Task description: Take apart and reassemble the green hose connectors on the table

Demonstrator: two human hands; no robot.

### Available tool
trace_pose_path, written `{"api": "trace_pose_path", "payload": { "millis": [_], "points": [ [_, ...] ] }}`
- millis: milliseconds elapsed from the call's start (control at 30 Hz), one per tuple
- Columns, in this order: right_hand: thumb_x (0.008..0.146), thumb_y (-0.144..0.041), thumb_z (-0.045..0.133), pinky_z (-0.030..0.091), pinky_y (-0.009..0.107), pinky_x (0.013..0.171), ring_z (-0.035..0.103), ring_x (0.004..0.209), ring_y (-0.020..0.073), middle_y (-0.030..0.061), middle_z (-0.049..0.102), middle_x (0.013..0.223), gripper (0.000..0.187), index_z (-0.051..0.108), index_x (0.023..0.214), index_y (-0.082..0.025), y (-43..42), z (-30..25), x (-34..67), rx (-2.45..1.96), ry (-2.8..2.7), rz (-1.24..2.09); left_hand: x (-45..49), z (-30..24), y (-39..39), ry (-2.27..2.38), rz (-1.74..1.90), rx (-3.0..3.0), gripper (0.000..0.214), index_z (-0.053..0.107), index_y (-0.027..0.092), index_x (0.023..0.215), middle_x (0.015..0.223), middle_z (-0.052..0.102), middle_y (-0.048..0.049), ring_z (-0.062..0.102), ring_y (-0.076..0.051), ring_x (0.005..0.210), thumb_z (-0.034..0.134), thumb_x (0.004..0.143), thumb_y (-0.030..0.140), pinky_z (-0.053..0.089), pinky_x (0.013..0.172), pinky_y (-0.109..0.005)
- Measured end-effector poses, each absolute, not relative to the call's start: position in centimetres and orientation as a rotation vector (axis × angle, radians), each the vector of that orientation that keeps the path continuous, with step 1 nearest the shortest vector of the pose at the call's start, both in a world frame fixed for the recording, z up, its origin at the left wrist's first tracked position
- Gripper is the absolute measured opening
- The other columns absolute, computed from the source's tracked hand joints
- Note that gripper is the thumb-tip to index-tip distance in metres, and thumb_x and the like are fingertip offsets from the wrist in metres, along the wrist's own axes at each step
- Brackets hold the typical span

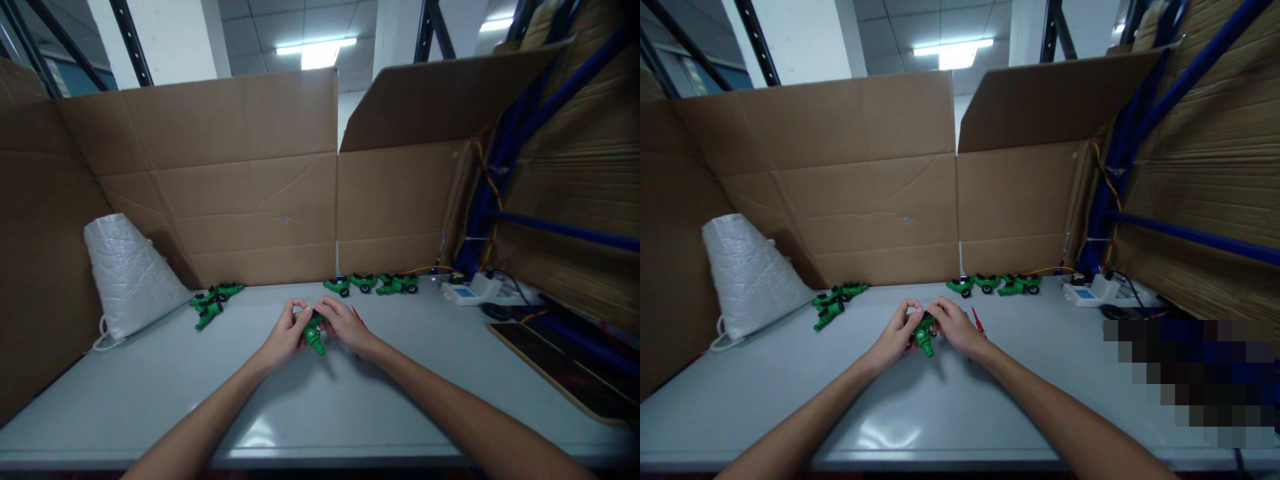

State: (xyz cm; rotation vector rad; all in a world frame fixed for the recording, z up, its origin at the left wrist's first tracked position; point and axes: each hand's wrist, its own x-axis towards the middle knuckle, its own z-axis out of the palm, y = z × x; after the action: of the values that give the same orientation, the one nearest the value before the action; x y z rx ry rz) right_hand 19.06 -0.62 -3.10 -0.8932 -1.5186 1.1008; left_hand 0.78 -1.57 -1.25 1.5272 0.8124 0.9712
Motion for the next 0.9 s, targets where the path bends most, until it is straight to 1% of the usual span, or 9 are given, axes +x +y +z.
{"api": "trace_pose_path", "payload": {
  "millis": [133,233,333,400,500,600,700,900],
  "points": [
    [0.095,-0.066,0.056,0.032,0.025,0.053,0.046,0.056,0.0134,-0.0056,0.053,0.068,0.042,0.057,0.091,-0.024,-0.5,-3.3,19.0,-0.922,-1.507,1.105,0.9,-1.3,-1.7,0.819,0.959,1.519,0.05,0.041,0.025,0.11,0.061,0.049,0.0108,0.04,-0.007,0.041,0.056,0.096,0.071,0.023,0.042,-0.017],
    [0.095,-0.066,0.057,0.032,0.026,0.054,0.045,0.059,0.0142,-0.0051,0.049,0.067,0.044,0.059,0.087,-0.023,-0.4,-3.4,19.1,-0.897,-1.541,1.088,0.8,-1.5,-1.8,0.812,0.943,1.561,0.046,0.039,0.026,0.111,0.064,0.045,0.0111,0.039,-0.008,0.044,0.053,0.099,0.068,0.024,0.044,-0.019],
    [0.094,-0.064,0.058,0.033,0.027,0.057,0.045,0.063,0.0151,-0.0043,0.047,0.069,0.043,0.057,0.082,-0.023,-0.4,-3.4,18.9,-0.899,-1.56,1.068,0.6,-1.3,-2.1,0.82,0.929,1.655,0.042,0.04,0.025,0.111,0.068,0.041,0.01,0.037,-0.009,0.051,0.049,0.102,0.065,0.027,0.05,-0.021],
    [0.095,-0.063,0.058,0.034,0.028,0.059,0.045,0.066,0.0159,-0.0036,0.047,0.071,0.043,0.055,0.079,-0.024,-0.6,-3.3,18.7,-0.904,-1.558,1.057,0.4,-1.0,-2.3,0.861,0.937,1.735,0.04,0.042,0.024,0.111,0.072,0.041,0.0081,0.039,-0.011,0.057,0.046,0.104,0.063,0.032,0.055,-0.023],
    [0.097,-0.063,0.055,0.036,0.029,0.062,0.047,0.068,0.0171,-0.0029,0.047,0.072,0.043,0.053,0.079,-0.024,-0.9,-3.2,18.4,-0.905,-1.551,1.042,0.3,-0.6,-2.5,0.902,0.992,1.859,0.038,0.043,0.023,0.11,0.083,0.046,0.0041,0.046,-0.014,0.072,0.044,0.105,0.061,0.039,0.069,-0.026],
    [0.098,-0.063,0.054,0.036,0.029,0.062,0.048,0.068,0.0174,-0.0034,0.047,0.071,0.043,0.052,0.081,-0.025,-1.1,-3.2,18.3,-0.908,-1.556,1.032,0.4,-0.4,-2.6,0.902,1.025,1.939,0.035,0.043,0.022,0.109,0.092,0.048,0.0016,0.049,-0.017,0.083,0.039,0.108,0.057,0.041,0.079,-0.029],
    [0.098,-0.062,0.054,0.037,0.028,0.062,0.047,0.069,0.017,-0.0041,0.046,0.072,0.041,0.052,0.082,-0.024,-1.1,-3.2,18.3,-0.891,-1.544,1.03,0.5,-0.3,-2.7,0.918,1.021,1.972,0.034,0.043,0.022,0.108,0.093,0.047,0.0013,0.049,-0.017,0.083,0.036,0.109,0.056,0.041,0.08,-0.03],
    [0.097,-0.061,0.056,0.039,0.029,0.066,0.047,0.072,0.0175,-0.0032,0.048,0.076,0.04,0.054,0.082,-0.024,-1.5,-2.6,18.2,-0.892,-1.546,0.953,0.2,-0.1,-2.8,0.959,1.007,2.011,0.034,0.047,0.022,0.109,0.083,0.048,0.0028,0.049,-0.017,0.076,0.039,0.109,0.055,0.038,0.075,-0.029]
  ]
}}
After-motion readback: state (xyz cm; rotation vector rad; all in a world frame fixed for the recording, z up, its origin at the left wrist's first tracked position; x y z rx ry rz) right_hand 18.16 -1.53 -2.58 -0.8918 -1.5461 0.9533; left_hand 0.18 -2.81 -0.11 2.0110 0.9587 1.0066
